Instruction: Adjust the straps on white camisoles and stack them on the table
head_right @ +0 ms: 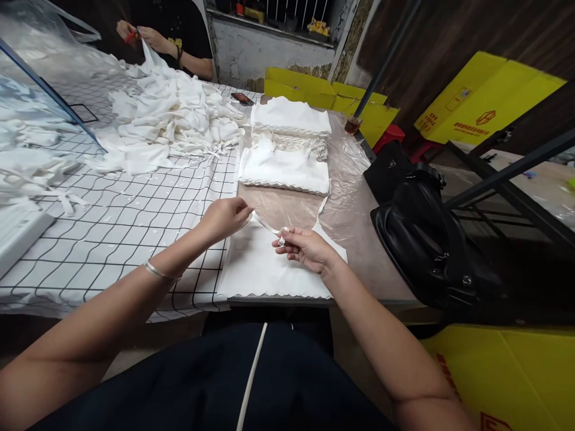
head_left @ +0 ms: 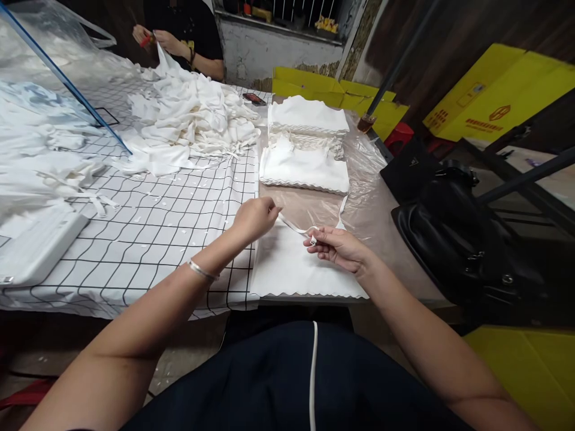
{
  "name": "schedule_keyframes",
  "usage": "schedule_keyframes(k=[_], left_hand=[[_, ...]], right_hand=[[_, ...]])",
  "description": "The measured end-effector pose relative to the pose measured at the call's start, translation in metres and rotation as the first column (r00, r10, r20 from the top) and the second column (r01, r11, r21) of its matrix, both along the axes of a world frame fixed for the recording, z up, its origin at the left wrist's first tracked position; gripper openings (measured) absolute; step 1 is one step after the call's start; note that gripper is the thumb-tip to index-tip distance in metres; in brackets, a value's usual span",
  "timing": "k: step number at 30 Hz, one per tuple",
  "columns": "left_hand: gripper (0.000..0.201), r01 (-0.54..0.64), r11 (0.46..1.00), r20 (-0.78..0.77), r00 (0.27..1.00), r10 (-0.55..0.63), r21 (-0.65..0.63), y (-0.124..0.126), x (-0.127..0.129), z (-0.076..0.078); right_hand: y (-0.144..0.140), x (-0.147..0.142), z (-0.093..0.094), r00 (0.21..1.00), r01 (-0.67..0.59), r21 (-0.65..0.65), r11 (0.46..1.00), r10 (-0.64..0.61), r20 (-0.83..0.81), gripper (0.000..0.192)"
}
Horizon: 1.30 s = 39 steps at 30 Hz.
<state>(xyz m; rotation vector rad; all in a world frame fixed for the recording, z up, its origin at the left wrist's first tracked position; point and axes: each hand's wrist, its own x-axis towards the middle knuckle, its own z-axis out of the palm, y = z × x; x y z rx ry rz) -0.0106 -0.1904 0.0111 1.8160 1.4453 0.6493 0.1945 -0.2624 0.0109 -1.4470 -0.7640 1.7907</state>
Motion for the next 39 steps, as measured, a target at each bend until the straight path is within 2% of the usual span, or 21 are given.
schedule_keyframes(k=[1, 3, 6, 9, 12, 17, 24, 32, 39], left_hand=[[0.023, 0.045, 0.995, -0.094, 0.995, -0.036, 0.089, -0.008, -0.002, -0.002], [0.018, 0.159, 0.976, -0.2, 0.972, -0.127, 0.152, -0.022, -0.001, -0.01], [0.019, 0.275, 0.947, -0.329, 0.921, -0.209, 0.167, -0.038, 0.009, -0.025], [0.022, 0.311, 0.94, -0.396, 0.888, -0.235, 0.138, -0.043, 0.02, -0.036], [0.017, 0.302, 0.95, -0.35, 0.901, -0.255, 0.084, -0.041, 0.024, -0.04], [0.009, 0.279, 0.96, -0.257, 0.93, -0.264, 0.024, -0.041, 0.022, -0.041], [0.018, 0.225, 0.974, -0.157, 0.962, -0.223, -0.008, -0.045, 0.021, -0.038], [0.017, 0.2, 0.978, -0.109, 0.973, -0.205, -0.056, -0.047, 0.02, -0.032], [0.016, 0.19, 0.98, -0.104, 0.975, -0.196, -0.065, -0.047, 0.019, -0.032]], right_hand=[[0.003, 0.001, 0.0, 1.0, 0.023, 0.013, 1.0, -0.023, -0.003, 0.009], [0.009, 0.003, -0.001, 0.999, 0.054, 0.03, 0.998, -0.054, -0.008, 0.005], [0.019, 0.006, -0.003, 0.996, 0.084, 0.071, 0.994, -0.084, -0.008, 0.009], [0.026, 0.006, -0.004, 0.992, 0.124, 0.139, 0.983, -0.124, -0.006, 0.013], [0.029, 0.003, -0.007, 0.991, 0.13, 0.159, 0.979, -0.133, 0.004, 0.017], [0.03, 0.0, -0.019, 0.992, 0.065, 0.203, 0.977, -0.085, 0.094, 0.036], [0.024, -0.007, -0.028, 0.977, 0.052, 0.315, 0.948, -0.114, 0.18, 0.056], [0.014, -0.009, -0.035, 0.963, -0.065, 0.397, 0.915, -0.047, 0.266, 0.048], [0.011, -0.011, -0.039, 0.962, -0.069, 0.415, 0.907, -0.051, 0.27, 0.046]])
